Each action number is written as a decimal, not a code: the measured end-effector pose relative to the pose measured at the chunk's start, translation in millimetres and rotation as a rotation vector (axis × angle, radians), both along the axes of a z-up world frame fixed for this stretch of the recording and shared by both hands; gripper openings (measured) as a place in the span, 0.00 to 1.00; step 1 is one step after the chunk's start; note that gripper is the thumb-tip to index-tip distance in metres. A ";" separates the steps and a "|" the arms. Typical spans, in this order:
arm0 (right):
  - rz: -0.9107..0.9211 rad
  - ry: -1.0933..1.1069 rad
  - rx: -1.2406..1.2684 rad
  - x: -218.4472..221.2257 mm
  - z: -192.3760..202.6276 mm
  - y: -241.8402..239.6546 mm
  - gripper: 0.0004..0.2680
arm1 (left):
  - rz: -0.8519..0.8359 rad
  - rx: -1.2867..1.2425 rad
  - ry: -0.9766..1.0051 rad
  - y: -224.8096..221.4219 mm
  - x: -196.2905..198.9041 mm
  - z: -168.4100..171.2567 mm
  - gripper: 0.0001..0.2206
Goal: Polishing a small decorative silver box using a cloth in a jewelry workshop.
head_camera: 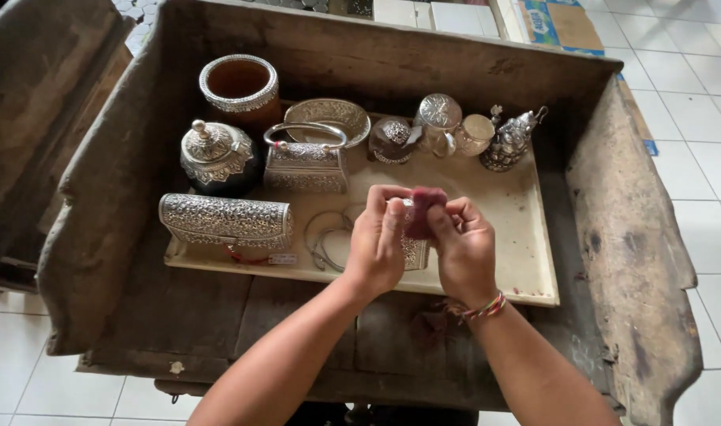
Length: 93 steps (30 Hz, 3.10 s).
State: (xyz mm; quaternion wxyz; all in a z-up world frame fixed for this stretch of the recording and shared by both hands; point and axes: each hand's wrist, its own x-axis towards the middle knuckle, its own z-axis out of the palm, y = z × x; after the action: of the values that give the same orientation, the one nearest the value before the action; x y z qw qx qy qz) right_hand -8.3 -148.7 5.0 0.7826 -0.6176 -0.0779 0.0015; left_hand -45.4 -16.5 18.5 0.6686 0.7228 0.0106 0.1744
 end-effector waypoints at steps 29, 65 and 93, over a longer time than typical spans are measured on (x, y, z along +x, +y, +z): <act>-0.129 -0.999 -0.668 -22.5 4.7 13.6 0.14 | 0.154 -0.428 -0.065 28.8 10.4 -3.3 0.17; 0.375 -0.608 -1.192 6.4 37.8 -37.8 0.07 | 0.214 -0.490 -0.122 56.9 24.5 -6.5 0.16; 0.078 -1.157 -0.700 -41.4 39.7 25.1 0.16 | -0.022 -0.869 0.504 22.5 29.6 -19.3 0.14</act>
State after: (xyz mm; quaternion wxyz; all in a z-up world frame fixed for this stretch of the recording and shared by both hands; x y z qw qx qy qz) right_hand -49.8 -123.6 44.7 0.3683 -0.7326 -0.5015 -0.2759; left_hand -15.8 6.1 -0.7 0.8863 0.3972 0.2358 -0.0333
